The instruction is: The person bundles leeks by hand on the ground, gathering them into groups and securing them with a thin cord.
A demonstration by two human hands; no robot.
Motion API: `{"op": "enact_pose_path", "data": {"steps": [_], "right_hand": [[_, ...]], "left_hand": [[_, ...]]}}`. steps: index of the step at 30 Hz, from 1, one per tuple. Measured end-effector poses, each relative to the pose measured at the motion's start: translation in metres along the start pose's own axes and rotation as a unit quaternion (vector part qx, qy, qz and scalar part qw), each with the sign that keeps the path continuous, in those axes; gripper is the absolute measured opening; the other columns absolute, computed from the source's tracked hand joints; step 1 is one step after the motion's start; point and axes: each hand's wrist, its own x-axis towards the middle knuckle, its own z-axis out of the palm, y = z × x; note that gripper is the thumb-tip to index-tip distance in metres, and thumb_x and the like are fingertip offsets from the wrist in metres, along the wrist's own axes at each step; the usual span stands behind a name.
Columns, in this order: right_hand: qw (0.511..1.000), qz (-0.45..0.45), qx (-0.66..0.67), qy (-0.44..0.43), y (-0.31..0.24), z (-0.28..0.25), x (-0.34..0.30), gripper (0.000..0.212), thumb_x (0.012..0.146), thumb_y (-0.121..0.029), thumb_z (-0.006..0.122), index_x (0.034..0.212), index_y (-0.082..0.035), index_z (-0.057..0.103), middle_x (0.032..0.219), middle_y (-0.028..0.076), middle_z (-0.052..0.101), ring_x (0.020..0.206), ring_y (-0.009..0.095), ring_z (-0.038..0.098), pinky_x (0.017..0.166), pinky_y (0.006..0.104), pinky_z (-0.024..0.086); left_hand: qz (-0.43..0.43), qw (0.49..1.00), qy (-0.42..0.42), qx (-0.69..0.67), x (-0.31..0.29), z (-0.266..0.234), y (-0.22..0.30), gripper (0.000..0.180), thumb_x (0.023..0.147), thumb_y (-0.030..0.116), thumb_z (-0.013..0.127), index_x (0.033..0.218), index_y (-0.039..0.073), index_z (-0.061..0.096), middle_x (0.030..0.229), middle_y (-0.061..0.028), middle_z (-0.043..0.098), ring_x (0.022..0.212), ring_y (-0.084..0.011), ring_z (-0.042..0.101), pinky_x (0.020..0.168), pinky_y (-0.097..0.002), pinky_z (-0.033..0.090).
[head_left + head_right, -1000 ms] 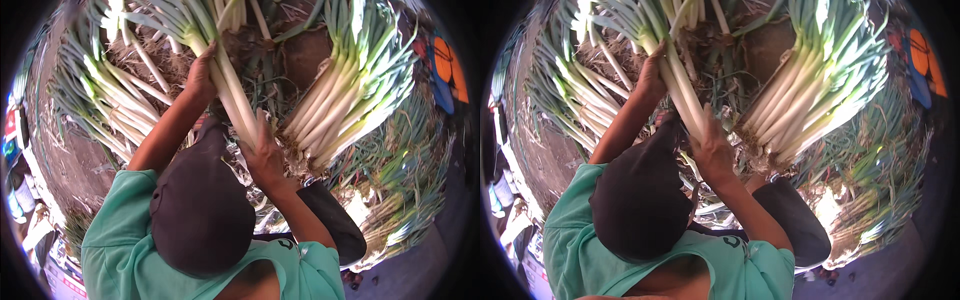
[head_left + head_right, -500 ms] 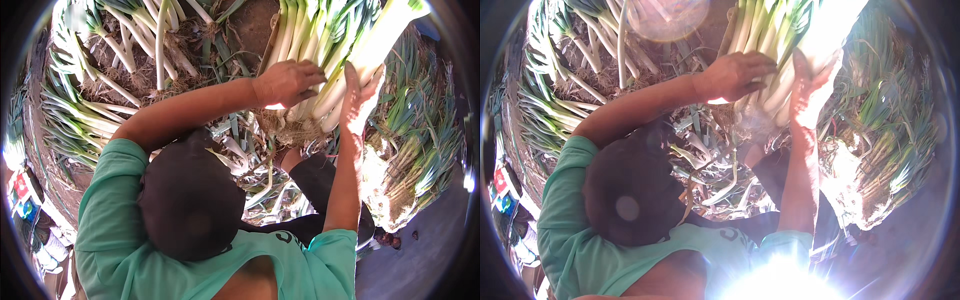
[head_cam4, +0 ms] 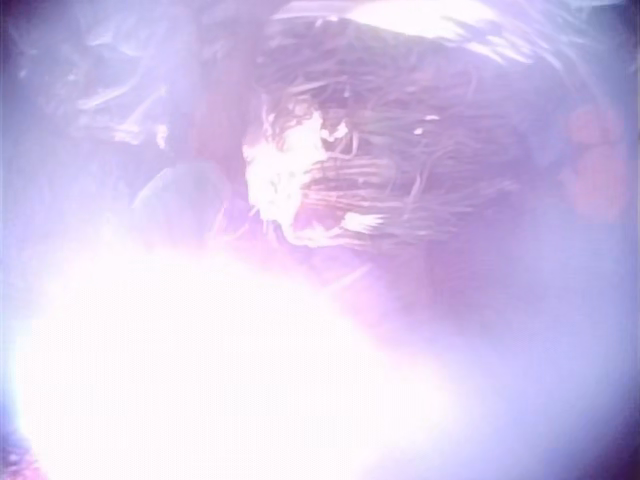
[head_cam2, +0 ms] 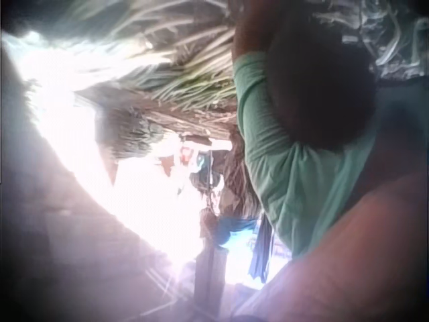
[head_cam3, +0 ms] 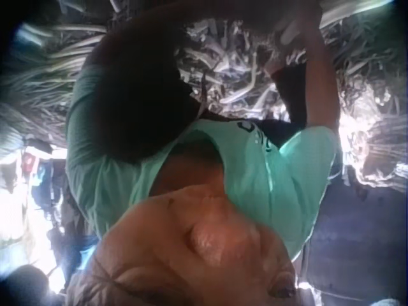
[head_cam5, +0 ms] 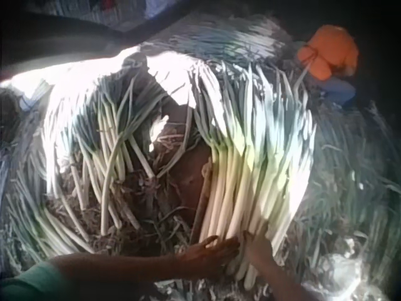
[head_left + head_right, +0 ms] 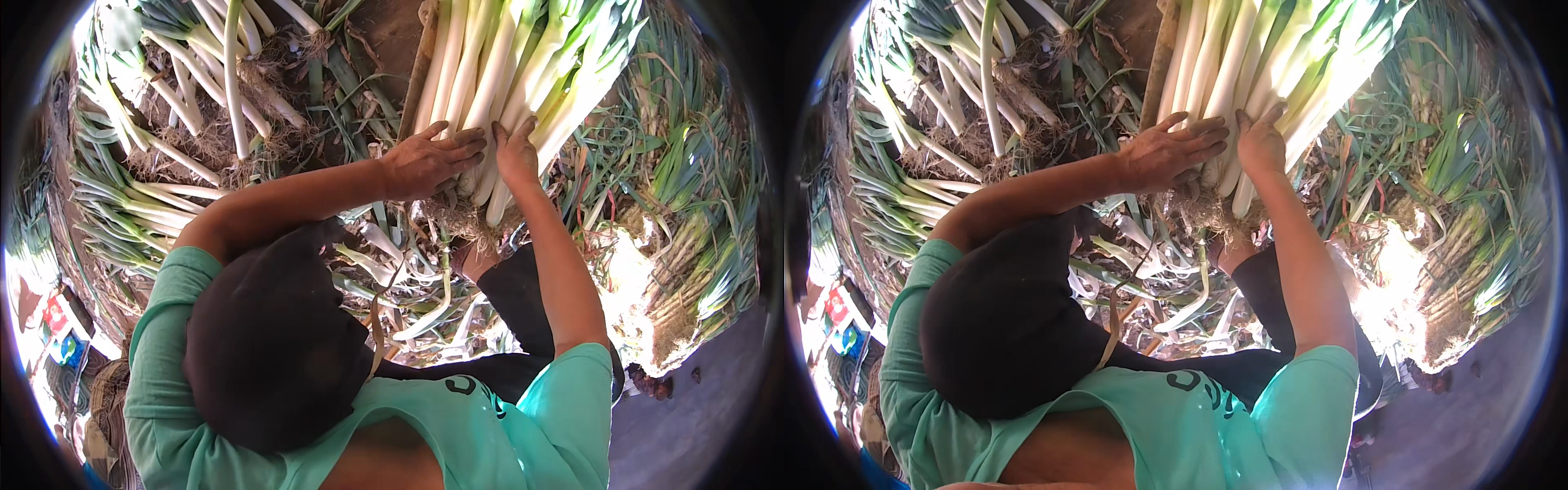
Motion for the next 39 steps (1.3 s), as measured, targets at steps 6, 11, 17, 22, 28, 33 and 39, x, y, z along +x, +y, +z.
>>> {"op": "enact_pose_path", "data": {"steps": [6,11,17,22,28,33,39], "right_hand": [[0.996,-0.054,-0.067,-0.035,0.016,-0.01,0.004,0.089,0.094,-0.052,0.04,0.134,0.02,0.007,0.085,0.038,0.059,0.08,0.047,0.063,0.068,0.0471,0.053],[0.992,-0.094,-0.08,0.003,0.059,-0.026,0.03,0.077,0.092,-0.048,0.048,0.135,0.009,0.022,0.075,0.028,0.063,0.061,0.034,0.066,0.056,0.0397,0.055],[0.991,-0.003,0.129,0.022,0.01,-0.058,0.06,0.084,0.089,-0.048,0.052,0.141,0.004,0.013,0.072,0.024,0.062,0.054,0.03,0.063,0.053,0.037,0.052],[0.985,-0.09,-0.134,0.057,0.031,-0.043,0.086,0.049,0.093,-0.027,0.04,0.139,-0.011,0.029,0.117,0.033,0.039,0.1,0.042,0.055,0.084,0.0444,0.048],[0.998,-0.054,0.031,0.022,0.015,-0.021,0.095,0.054,0.097,-0.033,0.036,0.145,-0.015,0.019,0.146,0.031,0.017,0.111,0.05,0.047,0.093,0.0506,0.041],[0.999,-0.03,0.04,0.006,0.034,-0.021,0.1,0.053,0.098,-0.04,0.034,0.145,-0.018,0.022,0.148,0.029,0.015,0.117,0.05,0.043,0.096,0.0501,0.039],[0.951,-0.185,-0.233,0.084,0.062,-0.019,0.113,0.044,0.099,-0.013,0.032,0.14,-0.025,0.032,0.15,0.025,0.007,0.115,0.045,0.048,0.097,0.0471,0.042]], "left_hand": [[0.191,0.977,-0.038,-0.091,0.02,0.022,0.067,0.03,0.082,0.022,0.055,0.109,0.012,0.061,0.134,-0.0069,0.048,0.132,-0.021,0.036,0.104,-0.0448,0.029],[0.23,0.973,0.034,-0.003,0.028,0.05,0.062,0.02,0.08,0.021,0.055,0.097,0.014,0.061,0.115,0.0001,0.053,0.122,-0.0168,0.042,0.103,-0.0431,0.027],[0.178,0.979,0.043,-0.093,0.036,0.055,0.046,0.018,0.072,0.017,0.059,0.089,0.013,0.061,0.102,0.0012,0.053,0.113,-0.0162,0.046,0.099,-0.0399,0.03],[0.21,0.957,0.041,-0.195,0.055,0.052,0.03,0.025,0.07,0.015,0.066,0.095,0.012,0.065,0.103,-0.0027,0.059,0.112,-0.0219,0.051,0.098,-0.0391,0.036],[0.11,0.948,0.155,-0.254,0.03,-0.006,0.009,0.015,0.071,0.007,0.065,0.086,0.008,0.061,0.09,-0.0075,0.061,0.094,-0.0269,0.058,0.08,-0.0409,0.047],[-0.237,0.854,0.463,-0.022,-0.081,-0.098,-0.078,0.016,0.066,-0.002,0.058,0.078,0.008,0.057,0.078,-0.0103,0.057,0.081,-0.03,0.057,0.07,-0.0381,0.05],[-0.597,0.585,0.548,0.036,-0.29,-0.153,-0.159,0.025,0.074,-0.007,0.059,0.095,0.007,0.062,0.1,-0.0078,0.06,0.095,-0.0191,0.06,0.086,-0.0294,0.048]]}}
